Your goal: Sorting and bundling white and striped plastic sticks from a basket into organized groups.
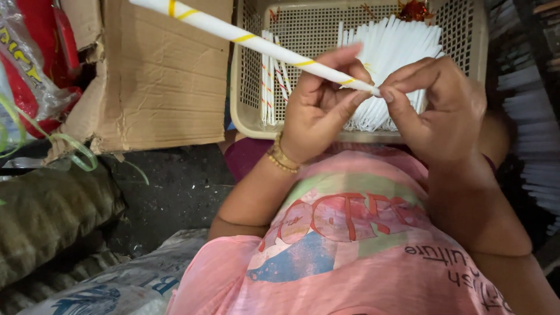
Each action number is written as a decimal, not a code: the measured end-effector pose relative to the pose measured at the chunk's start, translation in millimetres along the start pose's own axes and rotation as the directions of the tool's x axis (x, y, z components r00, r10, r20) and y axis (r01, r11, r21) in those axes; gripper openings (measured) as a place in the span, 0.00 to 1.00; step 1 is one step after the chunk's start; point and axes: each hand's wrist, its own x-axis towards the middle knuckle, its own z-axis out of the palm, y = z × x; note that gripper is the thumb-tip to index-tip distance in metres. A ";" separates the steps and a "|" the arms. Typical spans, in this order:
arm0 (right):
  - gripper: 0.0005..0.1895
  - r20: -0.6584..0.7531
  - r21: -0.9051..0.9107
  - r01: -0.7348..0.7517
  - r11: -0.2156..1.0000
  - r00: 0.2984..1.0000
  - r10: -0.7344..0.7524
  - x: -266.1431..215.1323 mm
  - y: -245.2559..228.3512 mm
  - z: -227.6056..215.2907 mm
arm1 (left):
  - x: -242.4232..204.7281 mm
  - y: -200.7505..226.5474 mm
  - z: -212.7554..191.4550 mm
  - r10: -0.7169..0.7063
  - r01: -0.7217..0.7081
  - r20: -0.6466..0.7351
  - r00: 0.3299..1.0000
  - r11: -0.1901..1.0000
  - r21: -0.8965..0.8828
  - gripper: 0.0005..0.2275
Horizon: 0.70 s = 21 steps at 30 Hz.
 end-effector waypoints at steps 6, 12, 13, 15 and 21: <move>0.07 -0.026 -0.008 0.036 0.999 0.999 -0.036 0.9 -4.3 2.2 | 3.6 8.4 -5.8 0.026 -0.053 0.083 0.996 0.938 0.342 0.13; 0.07 -0.001 -0.260 0.188 0.947 0.981 -0.195 2.7 -5.1 3.9 | 3.0 7.0 -14.2 -0.016 -0.027 0.107 0.994 0.921 0.388 0.14; 0.08 0.020 -0.356 0.249 0.901 0.966 -0.259 4.7 -7.8 4.5 | 3.1 7.5 -14.1 -0.023 -0.017 0.099 0.995 0.925 0.380 0.14; 0.07 0.022 -0.406 0.278 0.870 0.955 -0.295 6.4 -16.8 5.5 | 3.5 3.8 -13.6 -0.031 0.001 0.086 0.996 0.944 0.330 0.15; 0.16 -0.047 -0.137 0.062 0.989 0.997 -0.069 -10.3 -0.6 -20.6 | 6.0 -6.0 -17.8 -0.061 0.063 0.192 0.980 0.998 -0.005 0.17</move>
